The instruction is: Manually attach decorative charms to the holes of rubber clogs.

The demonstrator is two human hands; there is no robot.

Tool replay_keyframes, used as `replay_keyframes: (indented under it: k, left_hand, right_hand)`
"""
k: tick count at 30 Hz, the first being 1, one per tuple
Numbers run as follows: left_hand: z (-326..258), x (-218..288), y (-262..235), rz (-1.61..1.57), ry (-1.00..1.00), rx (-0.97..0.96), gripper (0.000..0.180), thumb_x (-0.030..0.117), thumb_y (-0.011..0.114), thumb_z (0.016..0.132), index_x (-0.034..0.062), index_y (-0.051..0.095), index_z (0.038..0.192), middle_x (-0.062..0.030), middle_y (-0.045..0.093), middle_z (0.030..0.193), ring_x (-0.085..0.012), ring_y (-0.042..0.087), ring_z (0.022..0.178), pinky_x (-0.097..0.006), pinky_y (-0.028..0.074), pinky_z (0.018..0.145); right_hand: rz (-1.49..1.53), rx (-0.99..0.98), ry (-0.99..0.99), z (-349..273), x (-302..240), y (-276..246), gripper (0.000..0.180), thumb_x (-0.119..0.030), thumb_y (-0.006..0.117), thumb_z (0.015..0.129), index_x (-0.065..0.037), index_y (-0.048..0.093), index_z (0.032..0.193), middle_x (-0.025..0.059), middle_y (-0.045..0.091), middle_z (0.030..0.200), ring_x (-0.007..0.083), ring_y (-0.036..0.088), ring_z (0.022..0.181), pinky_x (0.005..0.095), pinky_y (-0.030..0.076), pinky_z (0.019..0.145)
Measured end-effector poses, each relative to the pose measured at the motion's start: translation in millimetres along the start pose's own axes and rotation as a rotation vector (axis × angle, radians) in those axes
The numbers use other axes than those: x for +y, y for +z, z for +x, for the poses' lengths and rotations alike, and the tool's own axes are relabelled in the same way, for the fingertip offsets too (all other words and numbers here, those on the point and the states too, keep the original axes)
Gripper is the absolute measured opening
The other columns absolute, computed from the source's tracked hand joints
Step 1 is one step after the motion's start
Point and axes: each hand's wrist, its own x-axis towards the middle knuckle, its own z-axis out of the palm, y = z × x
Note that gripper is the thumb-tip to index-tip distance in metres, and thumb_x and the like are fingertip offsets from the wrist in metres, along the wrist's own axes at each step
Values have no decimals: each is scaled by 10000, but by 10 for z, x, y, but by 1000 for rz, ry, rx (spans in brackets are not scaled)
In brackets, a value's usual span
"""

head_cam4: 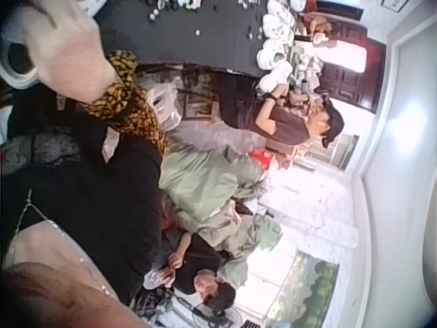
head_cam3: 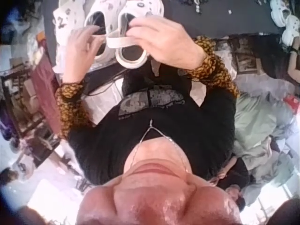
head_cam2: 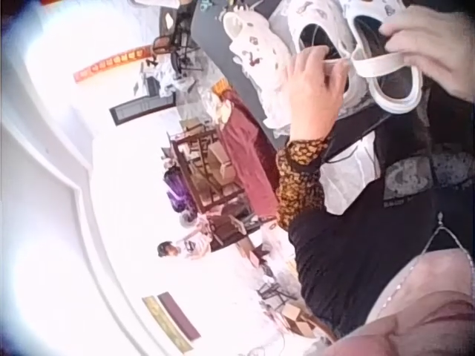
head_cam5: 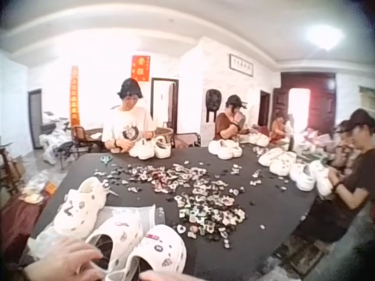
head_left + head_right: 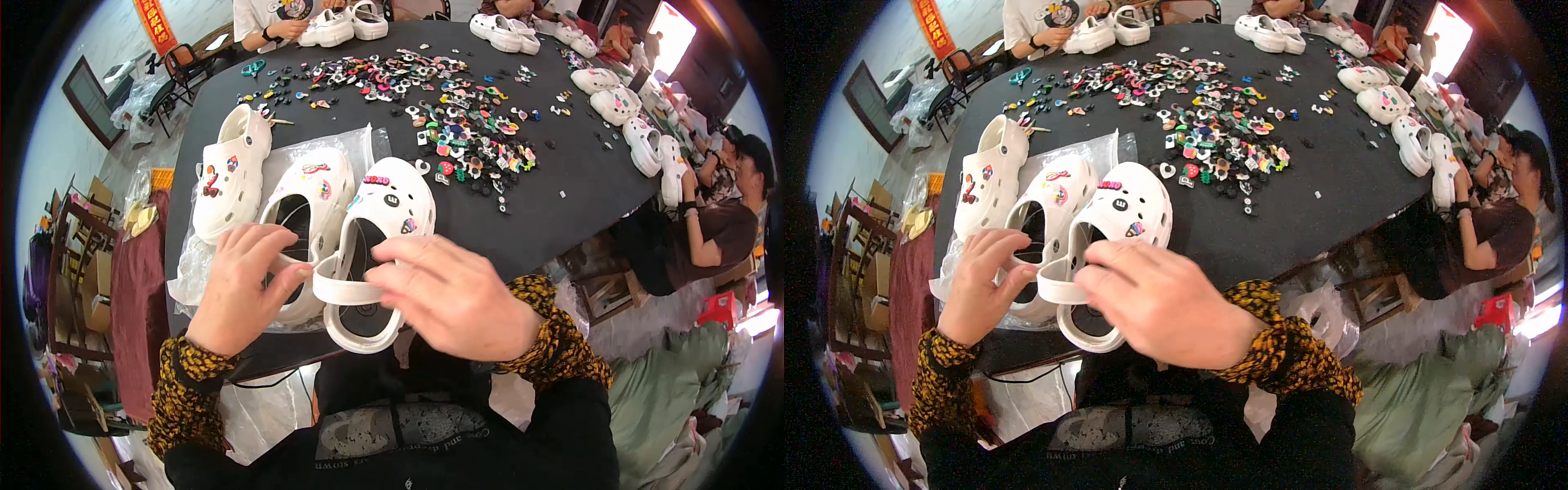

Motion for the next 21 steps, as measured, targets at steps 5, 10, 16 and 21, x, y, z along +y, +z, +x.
replay_keyframes:
  k: [5,10,16,21]
  left_hand:
    - [126,30,70,-40,27,-54,284,233,705,818,-13,647,949,-113,644,770,-274,612,744,-385,445,777]
    - [306,-44,145,-274,-172,-217,342,316,669,845,-21,673,907,-138,639,673,-309,623,620,-396,476,608]
    - [492,-104,171,-176,-114,-343,384,369,650,832,-7,687,898,-205,655,760,-345,652,746,-407,509,726]
    - [710,-14,227,-72,-166,-510,359,327,612,815,-11,686,913,-229,664,826,-382,648,831,-428,504,795]
  right_hand:
    - [-61,-6,215,-187,240,-96,246,-72,662,814,-41,611,1052,116,611,1024,292,619,910,368,518,797]
    - [64,-50,391,-466,359,42,206,-69,637,853,-32,600,1052,142,632,935,318,633,830,373,510,714]
    - [245,-36,422,-700,433,272,168,-43,638,840,-23,599,1002,149,630,967,327,627,864,370,512,744]
    - [277,-60,395,-703,399,261,168,-25,657,833,3,620,995,150,621,1056,291,639,906,344,519,779]
